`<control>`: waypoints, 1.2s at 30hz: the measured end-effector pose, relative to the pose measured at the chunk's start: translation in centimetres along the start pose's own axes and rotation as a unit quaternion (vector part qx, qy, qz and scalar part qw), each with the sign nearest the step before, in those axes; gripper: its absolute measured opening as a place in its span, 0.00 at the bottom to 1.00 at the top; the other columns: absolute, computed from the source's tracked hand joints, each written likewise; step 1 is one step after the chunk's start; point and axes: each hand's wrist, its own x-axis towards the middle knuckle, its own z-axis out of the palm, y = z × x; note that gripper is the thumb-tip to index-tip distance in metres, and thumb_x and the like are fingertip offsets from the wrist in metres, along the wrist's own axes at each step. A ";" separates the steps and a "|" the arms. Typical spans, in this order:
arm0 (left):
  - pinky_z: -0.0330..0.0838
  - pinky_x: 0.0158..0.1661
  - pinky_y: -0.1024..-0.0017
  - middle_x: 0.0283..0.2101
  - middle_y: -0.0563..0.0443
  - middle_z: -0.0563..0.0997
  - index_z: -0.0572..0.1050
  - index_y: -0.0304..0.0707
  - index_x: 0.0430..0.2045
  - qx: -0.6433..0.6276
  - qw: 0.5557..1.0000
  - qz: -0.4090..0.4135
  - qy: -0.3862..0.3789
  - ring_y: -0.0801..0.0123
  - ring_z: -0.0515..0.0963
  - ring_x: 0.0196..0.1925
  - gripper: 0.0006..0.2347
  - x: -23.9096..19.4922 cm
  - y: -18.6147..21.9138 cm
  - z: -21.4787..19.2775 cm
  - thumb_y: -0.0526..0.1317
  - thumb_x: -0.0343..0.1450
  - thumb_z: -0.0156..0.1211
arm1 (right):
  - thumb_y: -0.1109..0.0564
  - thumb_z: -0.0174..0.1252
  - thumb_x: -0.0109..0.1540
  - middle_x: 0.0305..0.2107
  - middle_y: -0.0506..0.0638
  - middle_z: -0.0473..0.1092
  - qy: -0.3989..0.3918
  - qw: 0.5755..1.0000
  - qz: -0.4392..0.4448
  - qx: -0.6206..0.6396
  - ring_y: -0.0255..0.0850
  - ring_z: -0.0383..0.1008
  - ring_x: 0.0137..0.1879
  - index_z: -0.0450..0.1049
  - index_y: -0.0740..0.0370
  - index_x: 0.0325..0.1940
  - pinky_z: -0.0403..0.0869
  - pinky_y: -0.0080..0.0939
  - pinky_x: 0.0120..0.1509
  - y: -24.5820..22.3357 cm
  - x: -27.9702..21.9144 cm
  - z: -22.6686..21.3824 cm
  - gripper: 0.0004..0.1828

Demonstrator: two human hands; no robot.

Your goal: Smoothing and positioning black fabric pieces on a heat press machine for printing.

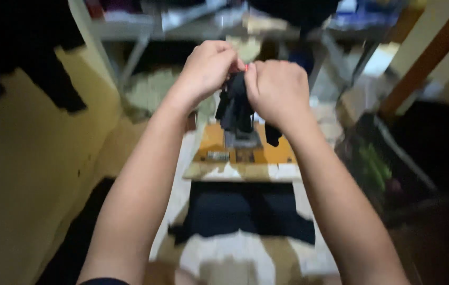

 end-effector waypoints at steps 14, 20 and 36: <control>0.50 0.67 0.35 0.65 0.34 0.57 0.56 0.35 0.59 -0.051 0.928 -0.365 0.049 0.32 0.63 0.69 0.32 -12.7 -22.4 17.4 0.57 0.66 0.57 | 0.46 0.55 0.49 0.44 0.67 0.73 -0.138 0.983 -0.053 0.105 0.62 0.73 0.58 0.72 0.71 0.56 0.63 0.54 0.70 -3.6 -25.0 11.9 0.36; 0.60 0.66 0.41 0.58 0.20 0.72 0.66 0.22 0.53 -0.004 0.932 -0.362 0.005 0.28 0.70 0.65 0.28 -15.3 -24.2 19.3 0.55 0.73 0.45 | 0.43 0.58 0.45 0.26 0.59 0.78 -0.317 0.946 -0.070 -0.001 0.58 0.82 0.38 0.84 0.61 0.32 0.75 0.55 0.39 -3.1 -21.6 14.9 0.23; 0.74 0.44 0.42 0.32 0.31 0.79 0.72 0.33 0.40 0.066 0.963 -0.255 0.065 0.31 0.81 0.44 0.10 -20.3 -31.5 24.1 0.40 0.77 0.42 | 0.36 0.57 0.49 0.24 0.47 0.79 -0.427 0.903 -0.043 0.021 0.50 0.84 0.36 0.83 0.49 0.30 0.79 0.49 0.39 -2.9 -27.2 24.3 0.20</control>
